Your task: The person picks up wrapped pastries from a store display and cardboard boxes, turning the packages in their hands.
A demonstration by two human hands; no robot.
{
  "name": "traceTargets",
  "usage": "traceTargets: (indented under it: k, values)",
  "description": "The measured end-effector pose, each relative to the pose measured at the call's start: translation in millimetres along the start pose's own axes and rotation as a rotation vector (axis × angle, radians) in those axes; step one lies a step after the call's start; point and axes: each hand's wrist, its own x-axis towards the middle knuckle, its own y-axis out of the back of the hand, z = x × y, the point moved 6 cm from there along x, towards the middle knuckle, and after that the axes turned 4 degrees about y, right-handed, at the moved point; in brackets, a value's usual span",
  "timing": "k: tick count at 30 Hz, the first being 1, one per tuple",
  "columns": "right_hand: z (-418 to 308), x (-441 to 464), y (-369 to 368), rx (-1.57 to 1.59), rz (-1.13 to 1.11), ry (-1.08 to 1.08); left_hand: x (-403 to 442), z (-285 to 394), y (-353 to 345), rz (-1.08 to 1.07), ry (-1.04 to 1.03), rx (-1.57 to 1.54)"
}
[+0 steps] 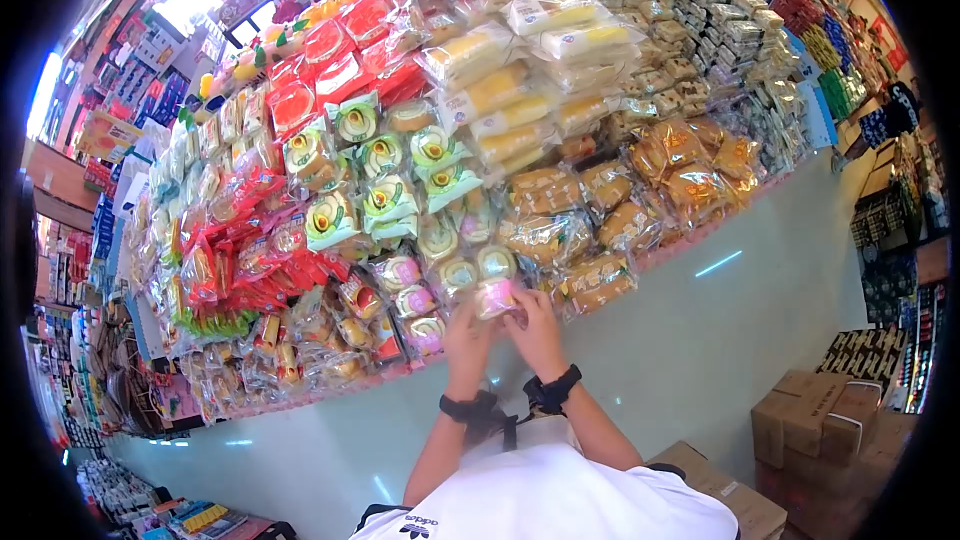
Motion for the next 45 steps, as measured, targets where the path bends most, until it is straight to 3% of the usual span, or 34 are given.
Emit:
traceTargets:
  k: [3,9,15,18,21,25,26,29,34,38,41,42,45]
  values:
    - [-26.0,1.9,2.1,-0.002,0.016,0.033,0.4,15.0,20.8,0.138,-0.135,0.043]
    - [-68.4,2.9,-5.4,0.034,0.035,0.142,-9.1,39.9,59.8,0.246,-0.176,0.133]
    - [-94.0,-5.2,-15.9,0.078,-0.004,0.180,-24.2,61.5,96.2,0.271,-0.085,-0.081]
    - [-103.5,-10.9,-23.9,0.112,-0.030,0.178,-35.2,54.7,108.1,0.233,0.108,-0.277]
    - [-127.4,-17.3,-28.2,0.069,-0.029,0.234,-43.1,51.4,125.0,0.318,-0.060,-0.087]
    - [-150.2,-25.8,-33.7,-0.087,0.017,0.439,-53.4,58.5,147.8,0.392,-0.138,-0.194]
    - [-149.8,-27.3,-36.7,-0.027,-0.009,0.371,-56.5,62.8,154.8,0.411,-0.165,-0.147]
    - [-168.2,-34.6,-38.7,-0.092,0.006,0.462,-61.5,50.6,166.2,0.392,-0.182,-0.092]
    - [-180.2,-48.3,-45.9,-0.090,-0.017,0.466,-68.6,31.8,178.0,0.302,-0.049,-0.232]
    - [-191.2,-61.0,-51.8,-0.033,-0.043,0.415,-76.5,29.3,187.9,0.282,-0.087,-0.272]
    - [-187.9,-67.9,-57.4,-0.089,-0.025,0.506,-85.3,41.8,203.6,0.306,-0.168,-0.168]
    - [-193.4,-72.4,-59.1,0.022,-0.045,0.386,-85.6,37.1,203.7,0.298,-0.167,-0.212]
    - [-213.8,-86.1,-60.8,0.089,-0.042,0.314,-92.6,43.1,213.2,0.303,-0.227,-0.213]
